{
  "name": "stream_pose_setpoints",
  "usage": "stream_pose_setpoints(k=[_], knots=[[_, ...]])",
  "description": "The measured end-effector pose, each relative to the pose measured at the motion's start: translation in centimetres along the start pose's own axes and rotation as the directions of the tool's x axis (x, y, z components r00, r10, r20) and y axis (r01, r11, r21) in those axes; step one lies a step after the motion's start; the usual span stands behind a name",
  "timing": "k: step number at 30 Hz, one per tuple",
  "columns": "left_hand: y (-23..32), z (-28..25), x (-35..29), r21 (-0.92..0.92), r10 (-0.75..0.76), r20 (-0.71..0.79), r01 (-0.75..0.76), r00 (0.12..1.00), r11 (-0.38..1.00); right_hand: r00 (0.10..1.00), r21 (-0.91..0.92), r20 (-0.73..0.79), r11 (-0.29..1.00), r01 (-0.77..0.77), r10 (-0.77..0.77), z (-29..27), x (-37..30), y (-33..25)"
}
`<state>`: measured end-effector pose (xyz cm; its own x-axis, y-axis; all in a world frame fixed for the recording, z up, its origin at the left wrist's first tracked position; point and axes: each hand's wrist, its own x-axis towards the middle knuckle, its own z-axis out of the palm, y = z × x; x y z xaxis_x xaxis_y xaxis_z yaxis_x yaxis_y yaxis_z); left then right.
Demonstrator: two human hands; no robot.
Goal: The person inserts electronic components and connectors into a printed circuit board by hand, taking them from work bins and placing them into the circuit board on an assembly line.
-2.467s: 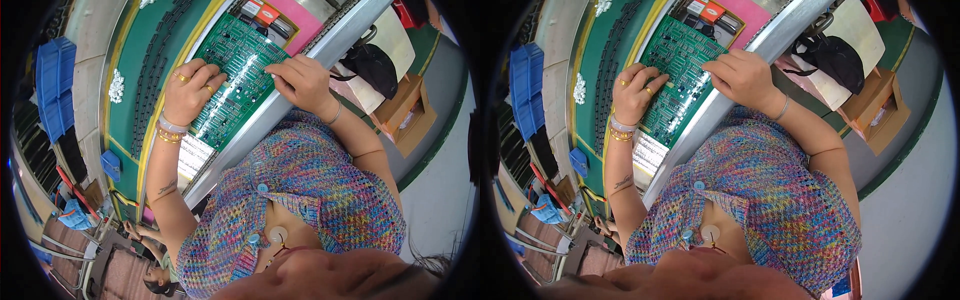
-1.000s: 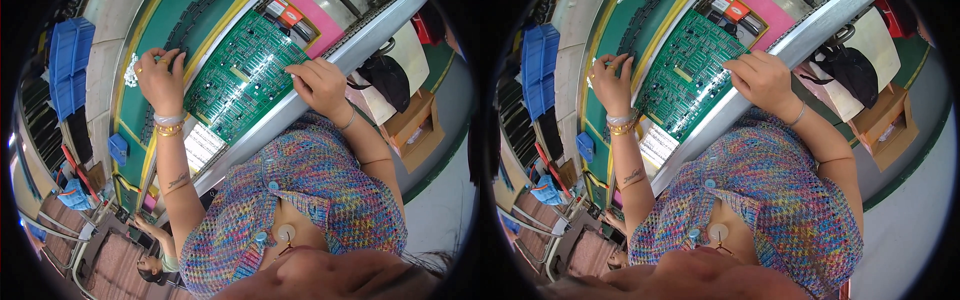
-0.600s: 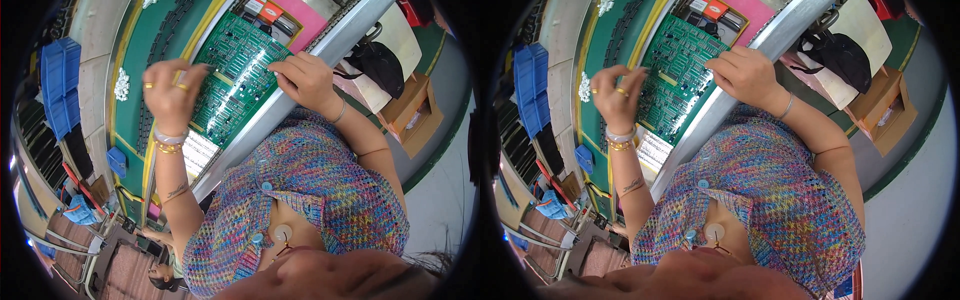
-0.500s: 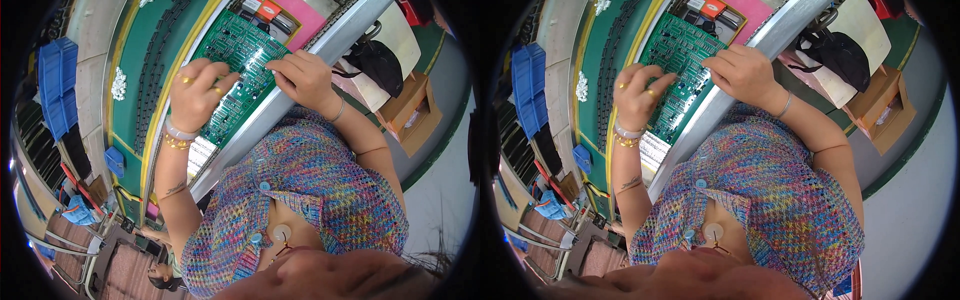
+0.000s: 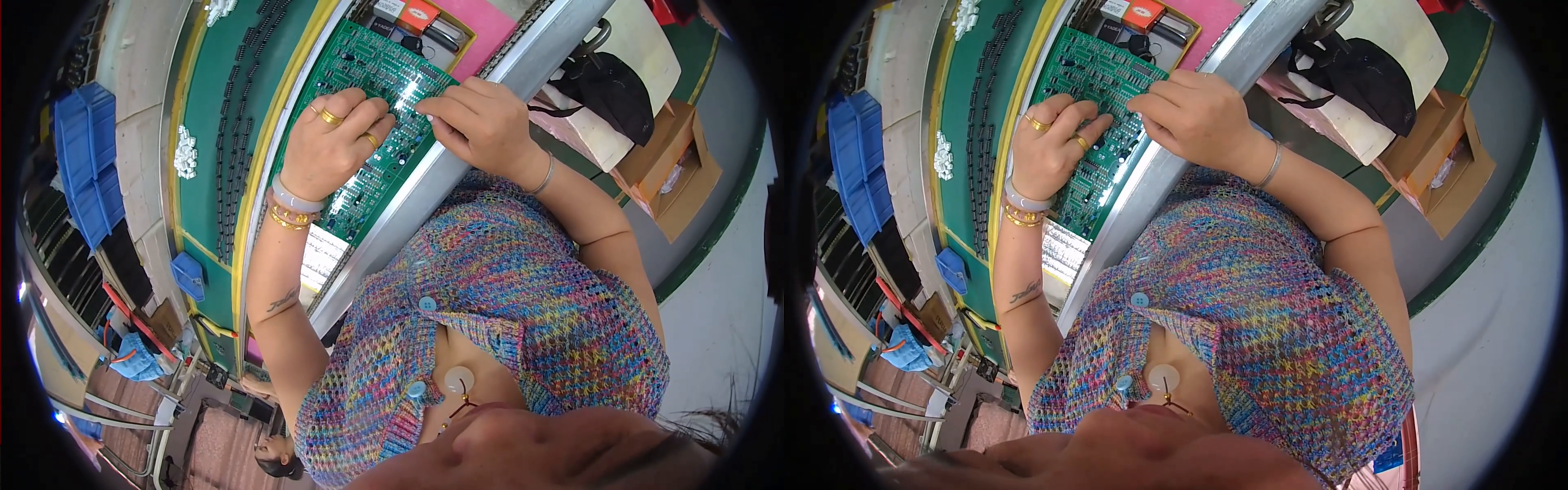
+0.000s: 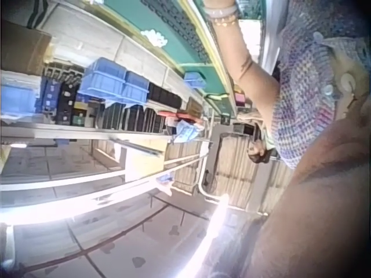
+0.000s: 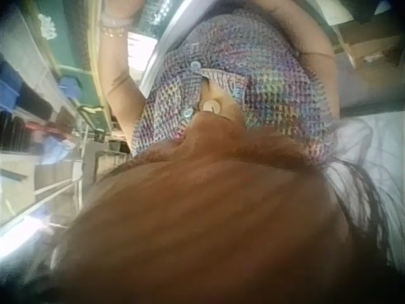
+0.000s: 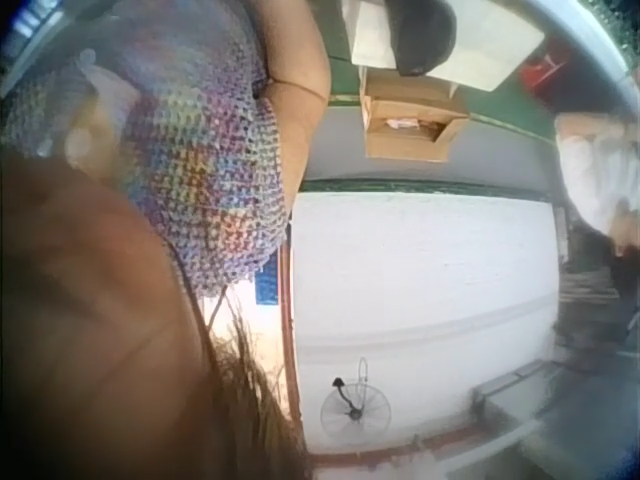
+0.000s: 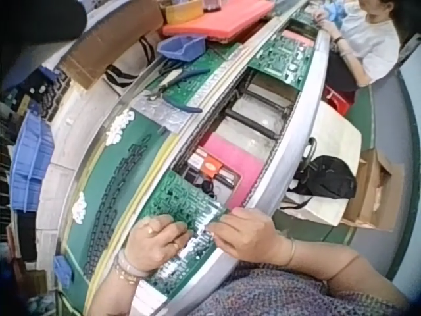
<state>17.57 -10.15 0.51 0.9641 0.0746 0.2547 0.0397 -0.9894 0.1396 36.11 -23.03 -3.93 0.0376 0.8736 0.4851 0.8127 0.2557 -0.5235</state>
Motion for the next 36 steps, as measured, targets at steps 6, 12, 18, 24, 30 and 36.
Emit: stream_pose_setpoints(k=[6, 12, 18, 24, 30, 36], knots=[[0.1, 0.0, -0.2, 0.030, 0.018, -0.003, -0.018, 1.000, 0.999, 1.000, 0.018, -0.008, 1.000, 0.002, -0.002, 0.0, 0.1, 0.0], [-0.2, 0.0, 0.2, 0.034, 0.050, 0.001, -0.050, 0.999, 0.998, 0.999, 0.039, -0.042, 0.999, 0.012, -0.011, 0.1, 0.2, 0.0], [-0.6, 0.0, 0.7, 0.069, 0.127, -0.018, -0.126, 0.992, 0.990, 1.000, 0.001, -0.004, 1.000, -0.001, 0.001, 0.1, 0.1, -0.1], [-0.9, 0.1, 0.9, 0.017, 0.121, -0.025, -0.121, 0.992, 0.993, 1.000, -0.005, 0.012, 1.000, -0.012, 0.012, 0.1, 0.1, -0.2], [-0.9, 0.0, 0.6, -0.004, 0.130, 0.012, -0.130, 0.991, 0.991, 1.000, -0.009, 0.016, 1.000, -0.025, 0.025, 0.1, 0.2, -0.1], [0.6, -1.3, -0.6, 0.053, -0.018, 0.118, 0.012, 0.993, 0.999, 1.000, 0.046, -0.011, 0.999, 0.000, 0.000, 0.2, 0.4, -0.3]])
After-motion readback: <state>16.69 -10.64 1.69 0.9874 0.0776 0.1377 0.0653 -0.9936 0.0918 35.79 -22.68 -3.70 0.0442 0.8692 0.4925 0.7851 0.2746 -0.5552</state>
